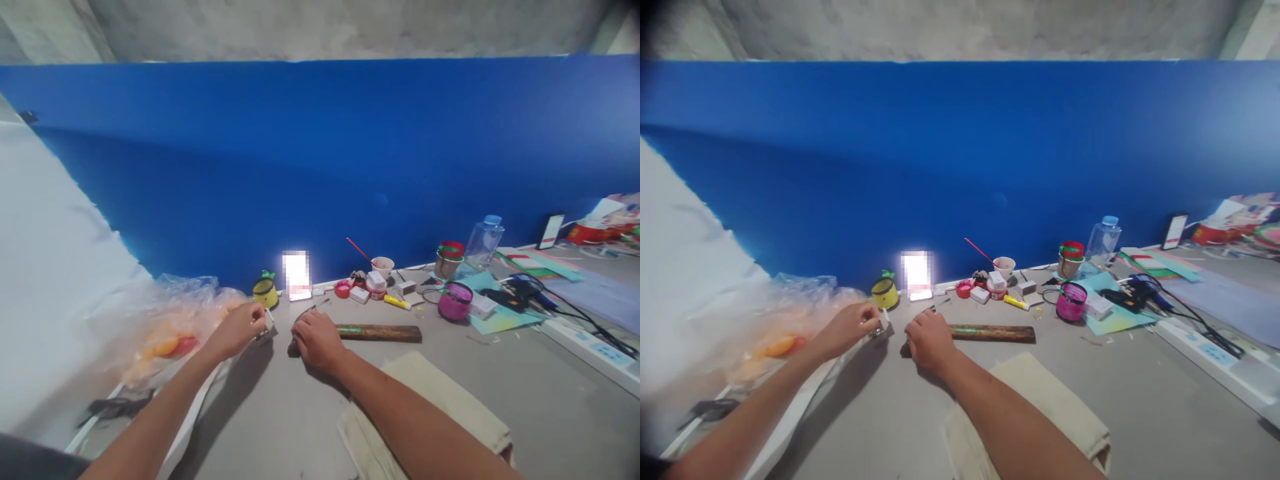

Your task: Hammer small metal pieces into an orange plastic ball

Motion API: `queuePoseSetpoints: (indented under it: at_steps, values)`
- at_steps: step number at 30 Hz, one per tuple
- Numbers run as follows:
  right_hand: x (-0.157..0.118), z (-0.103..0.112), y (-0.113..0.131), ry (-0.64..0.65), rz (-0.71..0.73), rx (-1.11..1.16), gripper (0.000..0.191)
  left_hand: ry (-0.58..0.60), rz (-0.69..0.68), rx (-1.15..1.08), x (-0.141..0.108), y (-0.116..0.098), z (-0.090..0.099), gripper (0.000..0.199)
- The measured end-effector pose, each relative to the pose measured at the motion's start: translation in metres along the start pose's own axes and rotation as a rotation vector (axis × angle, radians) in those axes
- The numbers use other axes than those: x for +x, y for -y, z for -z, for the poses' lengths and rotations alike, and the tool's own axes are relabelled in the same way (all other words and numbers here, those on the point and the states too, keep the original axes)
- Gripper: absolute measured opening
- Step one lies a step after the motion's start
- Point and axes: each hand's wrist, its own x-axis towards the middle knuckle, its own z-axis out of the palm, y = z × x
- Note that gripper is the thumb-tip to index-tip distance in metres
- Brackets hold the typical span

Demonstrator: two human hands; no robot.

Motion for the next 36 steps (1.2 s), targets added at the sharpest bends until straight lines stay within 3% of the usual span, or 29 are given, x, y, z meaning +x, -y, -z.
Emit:
queuePoseSetpoints:
  at_steps: [4, 8, 12, 17, 20, 23, 27, 29, 32, 36]
  values:
    - [0.0, -0.007, 0.015, -0.075, -0.006, 0.296, 0.011, 0.006, 0.223, -0.506, -0.039, -0.011, -0.022, 0.024]
    - [-0.002, -0.012, 0.029, -0.072, -0.075, 0.553, 0.014, -0.114, 0.423, -0.821, -0.062, -0.025, -0.047, 0.039]
    - [-0.003, -0.013, 0.03, -0.099, -0.18, 0.675, 0.015, -0.19, 0.463, -0.923, -0.066, -0.031, -0.057, 0.046]
    - [-0.003, -0.013, 0.027, -0.146, -0.113, 0.617, 0.008, -0.267, 0.456, -0.978, -0.067, -0.031, -0.062, 0.046]
    - [-0.001, -0.014, 0.025, -0.179, -0.172, 0.655, 0.009, -0.265, 0.437, -0.97, -0.069, -0.034, -0.06, 0.04]
    - [0.005, -0.01, 0.019, -0.241, -0.336, 0.857, 0.007, -0.165, 0.321, -0.833, -0.076, -0.045, -0.057, 0.025]
    - [0.016, 0.005, 0.008, -0.324, -0.558, 1.189, 0.016, 0.26, -0.041, -0.544, -0.097, -0.083, -0.066, 0.014]
    - [0.021, 0.019, 0.004, -0.36, -0.649, 1.287, 0.019, 0.408, -0.246, -0.441, -0.109, -0.11, -0.079, 0.01]
    - [0.034, 0.054, -0.001, -0.459, -0.747, 1.4, 0.018, 0.564, -0.509, -0.281, -0.118, -0.147, -0.101, 0.025]
    - [0.064, 0.125, -0.016, -0.47, -0.763, 1.496, 0.012, 0.628, -0.586, 0.036, -0.121, -0.174, -0.13, 0.055]
